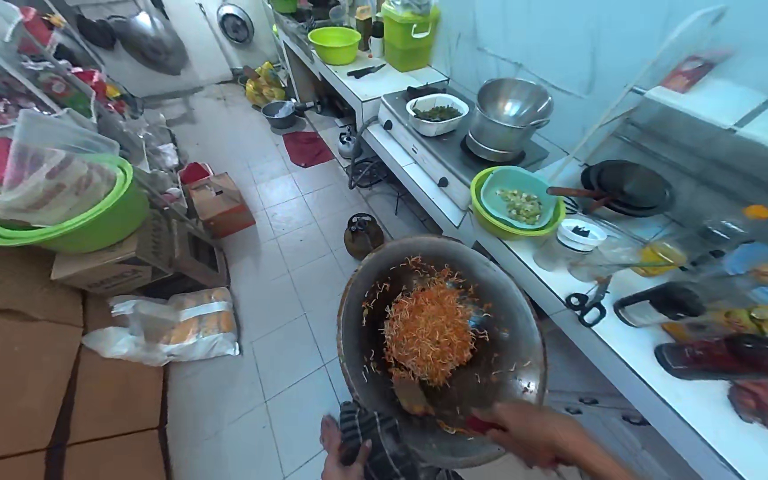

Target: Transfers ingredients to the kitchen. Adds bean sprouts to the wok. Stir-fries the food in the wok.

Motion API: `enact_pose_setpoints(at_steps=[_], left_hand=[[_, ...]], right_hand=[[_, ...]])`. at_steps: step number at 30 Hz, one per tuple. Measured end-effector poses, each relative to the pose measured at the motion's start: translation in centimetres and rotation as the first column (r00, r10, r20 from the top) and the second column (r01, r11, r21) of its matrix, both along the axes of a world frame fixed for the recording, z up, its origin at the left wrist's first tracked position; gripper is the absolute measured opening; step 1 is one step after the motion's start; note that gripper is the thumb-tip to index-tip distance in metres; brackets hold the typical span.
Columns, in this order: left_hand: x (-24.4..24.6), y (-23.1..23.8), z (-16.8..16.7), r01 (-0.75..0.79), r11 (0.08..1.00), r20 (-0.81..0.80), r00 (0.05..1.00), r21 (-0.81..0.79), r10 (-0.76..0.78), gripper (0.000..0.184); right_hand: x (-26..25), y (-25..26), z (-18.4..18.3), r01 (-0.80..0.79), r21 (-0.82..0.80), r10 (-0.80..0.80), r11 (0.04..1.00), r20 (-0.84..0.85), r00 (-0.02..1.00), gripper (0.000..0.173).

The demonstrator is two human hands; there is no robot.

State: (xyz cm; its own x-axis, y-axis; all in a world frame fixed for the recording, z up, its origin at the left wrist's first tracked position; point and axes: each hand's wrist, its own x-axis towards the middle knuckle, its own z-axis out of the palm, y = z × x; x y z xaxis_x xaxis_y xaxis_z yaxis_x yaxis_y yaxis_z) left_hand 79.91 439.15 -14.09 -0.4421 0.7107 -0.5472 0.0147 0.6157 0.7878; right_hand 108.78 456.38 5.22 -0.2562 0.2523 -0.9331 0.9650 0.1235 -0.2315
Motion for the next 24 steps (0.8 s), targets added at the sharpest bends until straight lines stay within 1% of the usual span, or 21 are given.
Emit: enact_pose_setpoints(at_steps=[1,3,4,5,6,8,9,10,11,12,13,14,16,17,18,19,20,21,23,24], left_hand=[[-0.1,0.0,0.1,-0.010,1.000,-0.004,1.000,0.002,0.010,0.070],[-0.2,-0.1,0.3,-0.033,0.999,-0.017,0.999,0.008,0.033,0.068],[-0.2,0.1,0.2,-0.033,0.999,-0.023,0.999,0.016,0.034,0.066],[-0.3,0.3,0.3,-0.025,0.999,-0.026,0.999,0.022,0.025,0.065],[-0.4,0.5,0.4,-0.017,1.000,-0.023,1.000,0.022,0.018,0.065],[-0.6,0.8,0.6,-0.015,1.000,-0.029,0.999,0.027,0.016,0.065],[-0.6,0.9,0.9,-0.017,0.999,-0.015,1.000,0.030,0.017,0.064],[-0.7,1.0,1.2,-0.010,1.000,-0.003,1.000,0.029,0.010,0.063],[-0.8,1.2,1.4,-0.005,1.000,-0.014,1.000,0.029,0.006,0.060],[-1.1,1.3,1.5,0.002,1.000,-0.024,1.000,0.025,-0.002,0.058],[-1.3,1.3,1.5,0.010,1.000,-0.022,1.000,0.023,-0.009,0.057],[-1.4,1.4,1.6,0.016,1.000,-0.019,1.000,0.019,-0.015,0.057],[-1.4,1.5,1.7,0.013,1.000,-0.011,1.000,0.010,-0.013,0.059],[-1.3,1.5,1.7,0.004,1.000,-0.011,1.000,0.002,-0.004,0.059],[-1.3,1.6,1.8,-0.006,1.000,-0.013,1.000,-0.006,0.006,0.059],[-1.3,1.6,1.8,-0.010,1.000,-0.014,1.000,-0.011,0.010,0.059],[-1.4,1.6,1.8,-0.011,1.000,-0.013,1.000,-0.007,0.011,0.060],[-1.5,1.7,1.8,-0.008,1.000,-0.013,1.000,-0.004,0.008,0.061],[-1.5,1.8,1.9,0.009,1.000,-0.020,1.000,0.001,-0.009,0.058],[-1.6,1.9,1.8,0.015,1.000,-0.023,1.000,0.004,-0.015,0.057]], right_hand=[[1.2,0.7,1.1,-0.019,0.010,0.018,1.000,0.055,0.998,0.042],[2.8,2.3,2.3,-0.070,0.068,0.052,0.995,0.232,0.971,0.034],[3.1,3.3,2.3,-0.093,0.106,0.056,0.990,0.310,0.949,0.032],[3.1,4.4,2.0,-0.099,0.172,0.033,0.980,0.352,0.935,0.032],[3.1,5.6,1.1,-0.091,0.254,-0.005,0.963,0.353,0.936,0.032],[3.0,8.4,-2.9,-0.091,0.447,-0.046,0.890,0.287,0.957,0.033],[3.0,9.6,-4.9,-0.097,0.505,-0.033,0.858,0.241,0.970,0.037],[2.8,10.6,-6.0,-0.122,0.519,0.008,0.846,0.217,0.976,0.042],[2.3,11.3,-6.1,-0.171,0.511,0.073,0.843,0.206,0.976,0.046],[1.8,11.3,-5.3,-0.241,0.495,0.154,0.835,0.211,0.965,0.050],[1.6,11.1,-3.7,-0.303,0.476,0.221,0.826,0.221,0.950,0.054],[1.8,10.9,-1.7,-0.334,0.459,0.250,0.824,0.234,0.939,0.056],[3.5,11.1,2.2,-0.284,0.449,0.190,0.848,0.244,0.951,0.056],[4.8,11.6,3.4,-0.239,0.458,0.140,0.856,0.240,0.961,0.058],[6.1,12.2,3.9,-0.195,0.474,0.088,0.859,0.237,0.967,0.058],[7.1,13.0,3.8,-0.166,0.500,0.046,0.850,0.245,0.969,0.050],[7.5,13.5,3.1,-0.147,0.529,0.004,0.836,0.262,0.965,0.041],[7.2,13.8,2.1,-0.125,0.552,-0.037,0.825,0.274,0.961,0.036],[5.9,13.6,-1.4,-0.063,0.576,-0.086,0.815,0.227,0.970,0.037],[5.1,13.1,-3.5,-0.028,0.571,-0.074,0.820,0.154,0.985,0.038]])
